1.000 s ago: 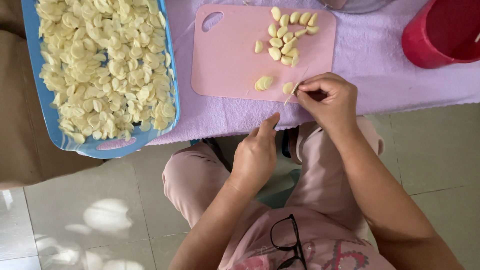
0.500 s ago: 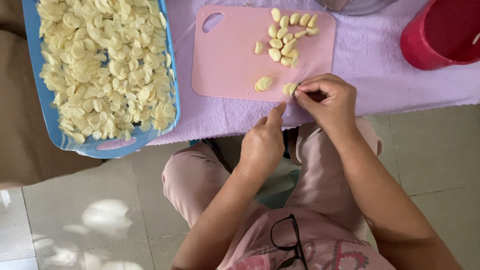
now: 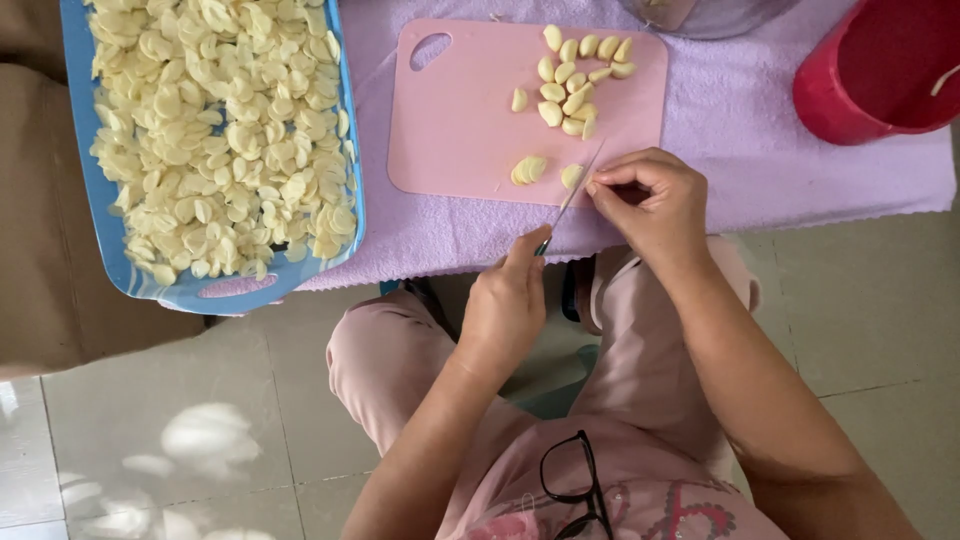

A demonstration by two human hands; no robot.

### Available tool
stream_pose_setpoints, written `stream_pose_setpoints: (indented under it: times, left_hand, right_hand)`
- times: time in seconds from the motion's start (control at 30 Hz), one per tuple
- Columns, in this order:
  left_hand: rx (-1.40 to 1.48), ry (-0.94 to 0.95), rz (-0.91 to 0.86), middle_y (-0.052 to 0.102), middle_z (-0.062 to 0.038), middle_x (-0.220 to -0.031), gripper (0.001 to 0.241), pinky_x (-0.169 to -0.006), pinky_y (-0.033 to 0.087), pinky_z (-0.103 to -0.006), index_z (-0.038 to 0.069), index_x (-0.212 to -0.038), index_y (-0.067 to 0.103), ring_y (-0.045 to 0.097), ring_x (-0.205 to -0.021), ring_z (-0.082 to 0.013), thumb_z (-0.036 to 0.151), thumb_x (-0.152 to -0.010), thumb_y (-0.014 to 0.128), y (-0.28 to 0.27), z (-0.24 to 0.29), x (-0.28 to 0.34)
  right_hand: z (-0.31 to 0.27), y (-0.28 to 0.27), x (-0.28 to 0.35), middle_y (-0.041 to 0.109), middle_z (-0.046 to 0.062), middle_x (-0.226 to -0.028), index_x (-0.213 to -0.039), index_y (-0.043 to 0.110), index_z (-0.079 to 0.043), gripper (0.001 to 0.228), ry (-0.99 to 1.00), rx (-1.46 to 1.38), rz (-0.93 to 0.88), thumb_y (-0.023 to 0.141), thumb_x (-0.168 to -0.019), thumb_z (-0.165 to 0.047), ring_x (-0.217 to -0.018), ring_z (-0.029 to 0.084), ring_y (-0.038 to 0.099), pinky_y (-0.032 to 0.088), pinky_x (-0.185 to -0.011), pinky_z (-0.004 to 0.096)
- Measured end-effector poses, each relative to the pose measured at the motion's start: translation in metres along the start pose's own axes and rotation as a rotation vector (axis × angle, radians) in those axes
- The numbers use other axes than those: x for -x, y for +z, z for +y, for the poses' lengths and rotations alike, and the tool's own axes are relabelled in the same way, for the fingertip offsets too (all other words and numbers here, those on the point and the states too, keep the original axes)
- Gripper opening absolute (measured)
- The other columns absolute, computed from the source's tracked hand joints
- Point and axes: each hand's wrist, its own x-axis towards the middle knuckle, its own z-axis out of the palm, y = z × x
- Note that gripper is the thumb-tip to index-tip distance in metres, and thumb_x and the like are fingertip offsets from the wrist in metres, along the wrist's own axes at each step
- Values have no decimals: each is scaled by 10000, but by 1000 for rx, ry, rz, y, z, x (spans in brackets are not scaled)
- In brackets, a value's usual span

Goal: Slicing peeled garlic cloves into thin slices using a small knife on a cutting board.

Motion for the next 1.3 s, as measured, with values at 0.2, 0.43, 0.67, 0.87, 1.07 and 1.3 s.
stream_pose_setpoints:
  times: [0.2, 0.43, 0.67, 0.87, 1.07, 1.3]
  left_hand:
    - [67, 1, -2, 797, -195, -1028, 374, -753, 673, -463, 164, -1438, 621, 805, -927, -369, 105, -1079, 534, -7, 13, 5]
    - [16, 28, -19, 793, -187, -1097, 373, -746, 678, -459, 150, -1442, 604, 806, -950, -348, 95, -1082, 523, -6, 12, 9]
    - [-20, 52, -12, 788, -175, -1095, 375, -739, 676, -469, 153, -1453, 592, 798, -950, -372, 107, -1086, 527, -1, 8, 4]
    - [-32, 63, -11, 785, -170, -1056, 375, -706, 672, -488, 161, -1451, 581, 803, -908, -375, 108, -1082, 537, 8, 4, -4]
    - [-54, 54, -7, 783, -180, -1017, 356, -692, 675, -486, 171, -1440, 586, 802, -875, -392, 129, -1090, 533, 13, 5, -11]
    - [-164, 107, 43, 739, -144, -890, 342, -601, 657, -470, 193, -1438, 580, 784, -732, -382, 166, -1103, 516, 38, -6, -22]
  right_hand:
    - [15, 3, 3, 777, 136, -970, -977, 827, -50, 171, 13, -15, -2, 941, -850, -62, -866, 268, 719, 539, -740, 349]
    - [10, 3, 1, 772, 141, -951, -956, 830, -53, 172, 29, -34, 16, 960, -843, -57, -844, 256, 711, 536, -731, 333]
    - [10, 2, 0, 777, 147, -950, -949, 830, -47, 165, 19, -49, 18, 964, -853, -42, -860, 276, 733, 547, -728, 335]
    - [4, 0, -2, 779, 124, -959, -969, 833, -61, 170, 44, -26, 2, 955, -851, -51, -851, 255, 729, 541, -722, 323]
    - [3, 2, -1, 783, 135, -952, -948, 829, -56, 163, 40, -20, 17, 966, -860, -61, -844, 269, 737, 542, -706, 332]
    - [2, 0, -2, 787, 126, -965, -965, 836, -65, 150, 34, -22, -6, 939, -858, -45, -873, 288, 747, 552, -731, 343]
